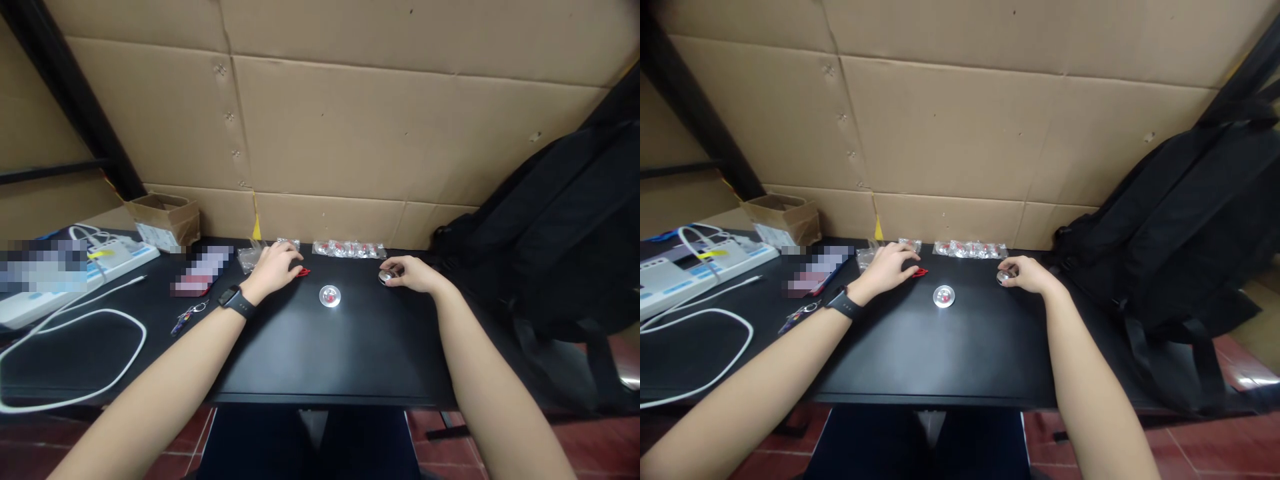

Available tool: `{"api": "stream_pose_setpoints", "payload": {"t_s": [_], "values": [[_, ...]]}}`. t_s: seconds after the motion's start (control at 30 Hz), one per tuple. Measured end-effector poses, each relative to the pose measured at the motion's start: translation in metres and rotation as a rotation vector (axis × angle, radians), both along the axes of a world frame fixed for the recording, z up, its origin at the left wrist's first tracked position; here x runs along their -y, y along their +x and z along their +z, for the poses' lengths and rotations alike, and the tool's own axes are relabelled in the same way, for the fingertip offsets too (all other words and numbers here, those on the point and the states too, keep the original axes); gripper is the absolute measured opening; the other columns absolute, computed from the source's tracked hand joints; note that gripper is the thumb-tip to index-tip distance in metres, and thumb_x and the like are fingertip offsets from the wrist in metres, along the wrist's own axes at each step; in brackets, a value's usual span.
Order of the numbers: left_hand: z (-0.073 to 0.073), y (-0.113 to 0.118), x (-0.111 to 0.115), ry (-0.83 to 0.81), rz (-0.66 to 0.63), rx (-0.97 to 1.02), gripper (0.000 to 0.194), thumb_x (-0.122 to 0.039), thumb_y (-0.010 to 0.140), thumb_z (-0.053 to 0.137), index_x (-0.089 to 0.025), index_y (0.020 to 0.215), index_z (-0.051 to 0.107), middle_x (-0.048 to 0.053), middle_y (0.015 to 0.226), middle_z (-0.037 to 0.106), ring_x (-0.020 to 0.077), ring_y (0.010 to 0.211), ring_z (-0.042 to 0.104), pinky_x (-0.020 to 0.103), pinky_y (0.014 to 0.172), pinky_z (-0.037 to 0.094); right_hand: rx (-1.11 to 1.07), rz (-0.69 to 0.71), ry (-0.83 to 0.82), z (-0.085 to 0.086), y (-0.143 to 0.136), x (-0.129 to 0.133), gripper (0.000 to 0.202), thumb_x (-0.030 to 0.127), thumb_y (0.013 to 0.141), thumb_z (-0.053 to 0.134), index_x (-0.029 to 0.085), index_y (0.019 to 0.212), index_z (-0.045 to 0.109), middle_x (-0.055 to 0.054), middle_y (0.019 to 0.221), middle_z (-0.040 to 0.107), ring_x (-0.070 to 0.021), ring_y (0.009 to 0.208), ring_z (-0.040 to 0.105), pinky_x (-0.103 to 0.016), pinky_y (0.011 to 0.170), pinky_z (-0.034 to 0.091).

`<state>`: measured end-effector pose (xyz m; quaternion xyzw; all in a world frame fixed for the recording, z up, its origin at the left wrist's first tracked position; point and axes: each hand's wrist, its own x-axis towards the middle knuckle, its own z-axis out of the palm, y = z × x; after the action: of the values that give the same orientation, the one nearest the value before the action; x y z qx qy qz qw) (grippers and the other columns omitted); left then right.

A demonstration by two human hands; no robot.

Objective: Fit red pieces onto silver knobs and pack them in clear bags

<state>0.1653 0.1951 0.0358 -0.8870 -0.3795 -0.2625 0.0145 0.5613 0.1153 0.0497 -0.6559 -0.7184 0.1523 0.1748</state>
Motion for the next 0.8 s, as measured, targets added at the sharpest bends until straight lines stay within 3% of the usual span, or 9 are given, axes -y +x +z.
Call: {"api": "stream_pose_setpoints", "payload": {"t_s": [0.13, 0.2, 0.37, 0.53, 0.6, 0.73, 0.8], "values": [[0.005, 0.017, 0.02, -0.1, -0.307, 0.014, 0.022, -0.034, 0.094, 0.06, -0.024, 0.11, 0.071, 0.006, 0.113, 0.067, 0.0231, 0.108, 0.06, 0.039, 0.098, 0.044, -0.035, 0.034, -0.018, -0.004, 0.0, -0.002, 0.041, 0.033, 0.066, 0.082, 0.021, 0.105, 0.074, -0.005, 0.099, 0.077, -0.0233, 0.094, 0.071, -0.032, 0.088, 0.053], [0.005, 0.027, 0.033, -0.147, -0.401, 0.005, 0.022, -0.036, 0.094, 0.061, -0.026, 0.111, 0.071, 0.005, 0.112, 0.067, 0.0215, 0.106, 0.06, 0.036, 0.095, 0.044, -0.046, 0.039, -0.017, -0.005, 0.001, -0.002, 0.042, 0.032, 0.065, 0.083, 0.022, 0.105, 0.074, -0.004, 0.102, 0.077, -0.0234, 0.096, 0.07, -0.032, 0.089, 0.053], [0.003, 0.044, 0.054, -0.107, -0.395, -0.102, 0.016, -0.035, 0.095, 0.06, -0.028, 0.1, 0.074, 0.003, 0.103, 0.069, 0.0221, 0.1, 0.06, 0.035, 0.085, 0.042, 0.009, 0.021, -0.007, -0.004, -0.001, -0.001, 0.043, 0.033, 0.065, 0.083, 0.023, 0.106, 0.074, -0.005, 0.102, 0.076, -0.0243, 0.096, 0.07, -0.033, 0.088, 0.054], [0.003, 0.048, 0.055, -0.084, -0.377, -0.144, 0.015, -0.027, 0.095, 0.061, -0.021, 0.085, 0.07, 0.004, 0.091, 0.07, 0.0212, 0.092, 0.061, 0.033, 0.081, 0.041, 0.016, 0.022, 0.195, 0.005, -0.03, 0.003, 0.03, 0.037, 0.079, 0.073, 0.023, 0.105, 0.074, -0.007, 0.111, 0.073, -0.0255, 0.102, 0.068, -0.036, 0.087, 0.054], [0.004, 0.048, 0.056, -0.105, -0.371, -0.081, 0.016, -0.024, 0.096, 0.057, -0.021, 0.085, 0.068, 0.003, 0.09, 0.071, 0.0205, 0.089, 0.062, 0.032, 0.081, 0.042, -0.091, 0.102, 0.186, 0.008, -0.053, 0.006, 0.029, 0.039, 0.082, 0.072, 0.024, 0.107, 0.074, -0.007, 0.112, 0.073, -0.0244, 0.101, 0.068, -0.036, 0.086, 0.055], [0.005, 0.05, 0.056, -0.281, -0.365, 0.188, 0.01, -0.023, 0.096, 0.054, -0.023, 0.094, 0.064, 0.001, 0.092, 0.073, 0.0187, 0.086, 0.066, 0.031, 0.08, 0.046, -0.392, 0.298, 0.081, 0.004, -0.104, 0.011, 0.056, 0.042, 0.074, 0.081, 0.024, 0.125, 0.065, -0.009, 0.123, 0.069, -0.0263, 0.11, 0.066, -0.041, 0.091, 0.056], [0.003, 0.051, 0.056, -0.36, -0.369, 0.311, 0.01, -0.025, 0.096, 0.054, -0.023, 0.096, 0.064, 0.002, 0.095, 0.074, 0.0186, 0.087, 0.068, 0.03, 0.08, 0.048, -0.531, 0.371, 0.035, -0.001, -0.123, 0.012, 0.059, 0.042, 0.074, 0.082, 0.024, 0.126, 0.063, -0.01, 0.125, 0.068, -0.0265, 0.112, 0.066, -0.042, 0.093, 0.057]]}}
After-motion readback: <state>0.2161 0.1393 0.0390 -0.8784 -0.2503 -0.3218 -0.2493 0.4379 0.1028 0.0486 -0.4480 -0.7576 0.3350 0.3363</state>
